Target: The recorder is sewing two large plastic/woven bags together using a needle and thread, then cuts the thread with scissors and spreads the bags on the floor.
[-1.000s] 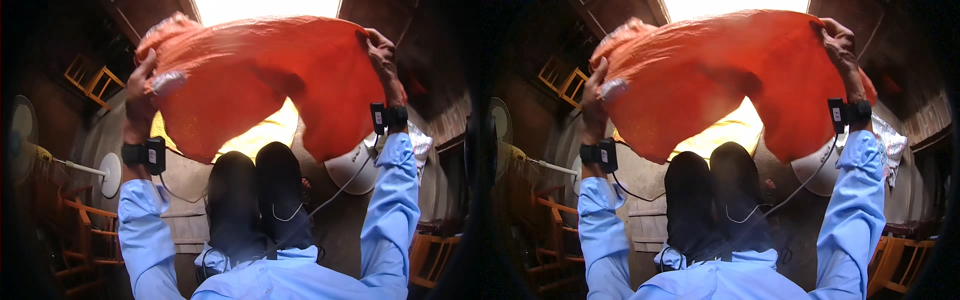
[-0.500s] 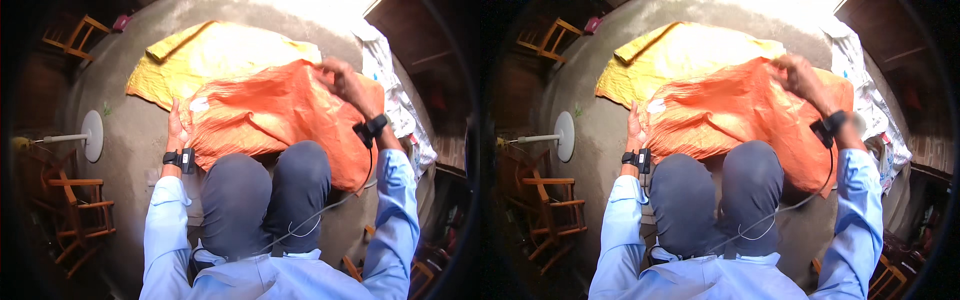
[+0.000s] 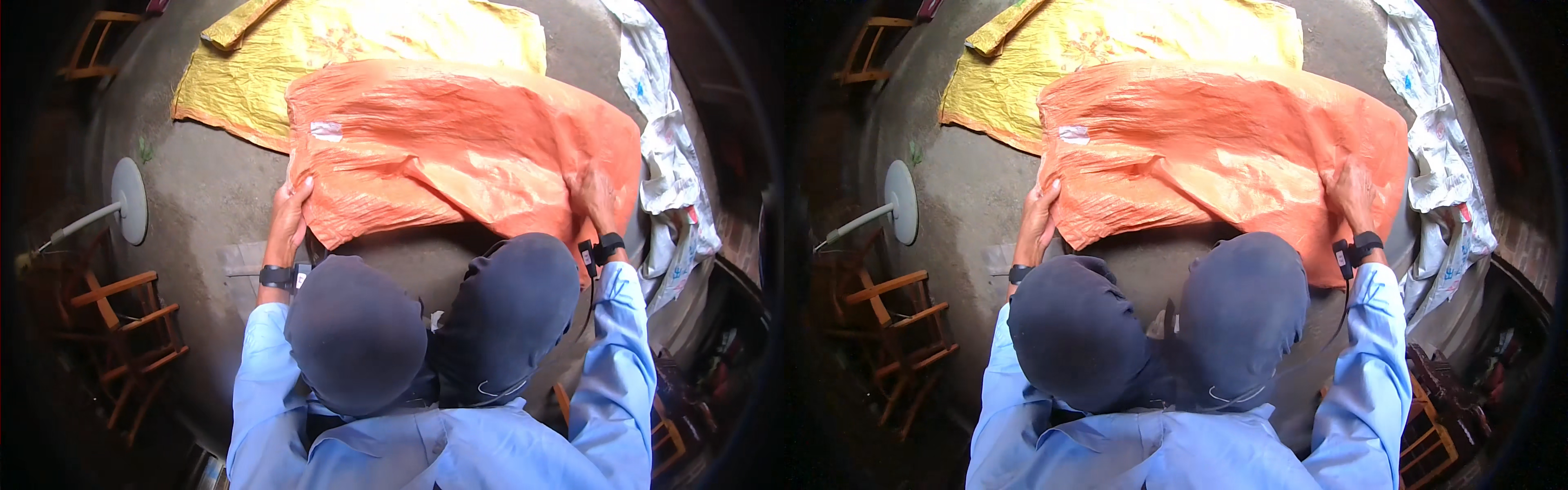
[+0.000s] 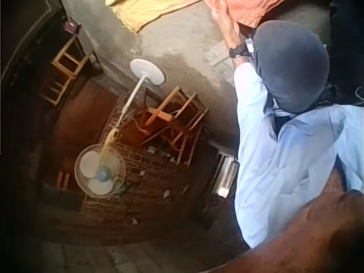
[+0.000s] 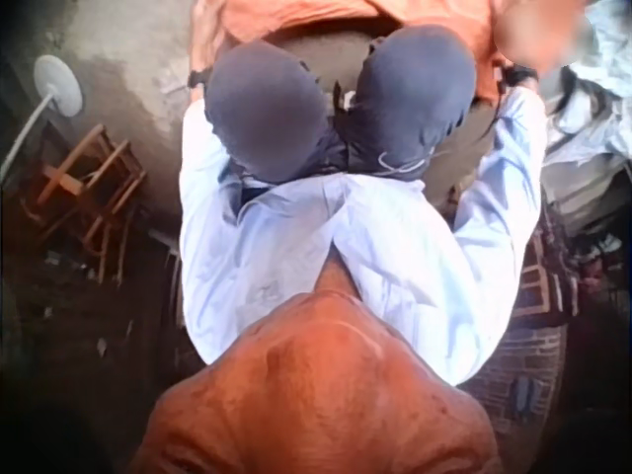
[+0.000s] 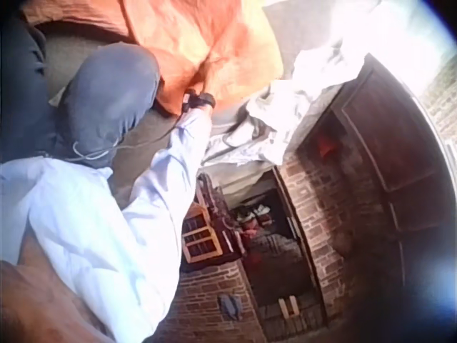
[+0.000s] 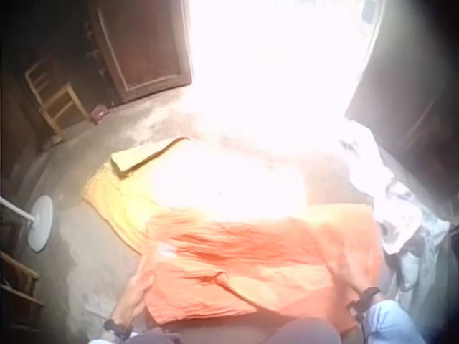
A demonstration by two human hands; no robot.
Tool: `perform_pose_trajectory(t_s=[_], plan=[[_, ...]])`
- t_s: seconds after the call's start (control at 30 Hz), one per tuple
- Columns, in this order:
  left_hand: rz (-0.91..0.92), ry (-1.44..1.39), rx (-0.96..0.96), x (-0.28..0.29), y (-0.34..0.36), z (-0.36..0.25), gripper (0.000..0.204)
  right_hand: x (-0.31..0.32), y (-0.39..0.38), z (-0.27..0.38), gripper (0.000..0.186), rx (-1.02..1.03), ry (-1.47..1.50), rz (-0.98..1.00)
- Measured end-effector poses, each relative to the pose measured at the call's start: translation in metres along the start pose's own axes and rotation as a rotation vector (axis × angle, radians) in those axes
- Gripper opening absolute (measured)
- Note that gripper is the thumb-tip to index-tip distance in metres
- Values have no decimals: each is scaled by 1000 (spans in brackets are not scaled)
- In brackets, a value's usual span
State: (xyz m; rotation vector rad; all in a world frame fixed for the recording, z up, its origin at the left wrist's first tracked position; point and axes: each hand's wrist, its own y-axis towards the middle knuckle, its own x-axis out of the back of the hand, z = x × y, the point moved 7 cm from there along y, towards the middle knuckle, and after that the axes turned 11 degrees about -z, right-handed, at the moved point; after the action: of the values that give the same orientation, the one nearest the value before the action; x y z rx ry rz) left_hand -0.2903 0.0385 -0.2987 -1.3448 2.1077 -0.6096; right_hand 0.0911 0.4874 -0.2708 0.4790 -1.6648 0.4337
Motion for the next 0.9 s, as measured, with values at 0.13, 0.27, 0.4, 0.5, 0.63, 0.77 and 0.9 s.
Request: perform_pose_trajectory(t_s=[0.13, 0.27, 0.4, 0.5, 0.63, 0.77, 0.9], plan=[[-5, 1, -62, -20, 16, -12, 42, -67, 37, -62, 32, -26, 295, 1], [-41, 82, -144, -14, 13, -25, 40, 26, 112, -60, 33, 15, 396, -289], [-46, 105, -203, -15, 4, -25, 41, 172, 171, -32, 33, 71, 412, -566], [-46, 39, -230, -26, 4, -21, 41, 216, 193, -7, 38, 72, 439, -703], [-124, 123, -214, -14, 17, -7, 39, 180, 199, 51, 35, 237, 409, -522], [-61, 284, 36, -16, 24, 21, 51, 171, 119, 101, 31, 490, 682, -604], [-47, 274, 69, -14, 34, 44, 54, 95, 55, 142, 35, 549, 701, 30]])
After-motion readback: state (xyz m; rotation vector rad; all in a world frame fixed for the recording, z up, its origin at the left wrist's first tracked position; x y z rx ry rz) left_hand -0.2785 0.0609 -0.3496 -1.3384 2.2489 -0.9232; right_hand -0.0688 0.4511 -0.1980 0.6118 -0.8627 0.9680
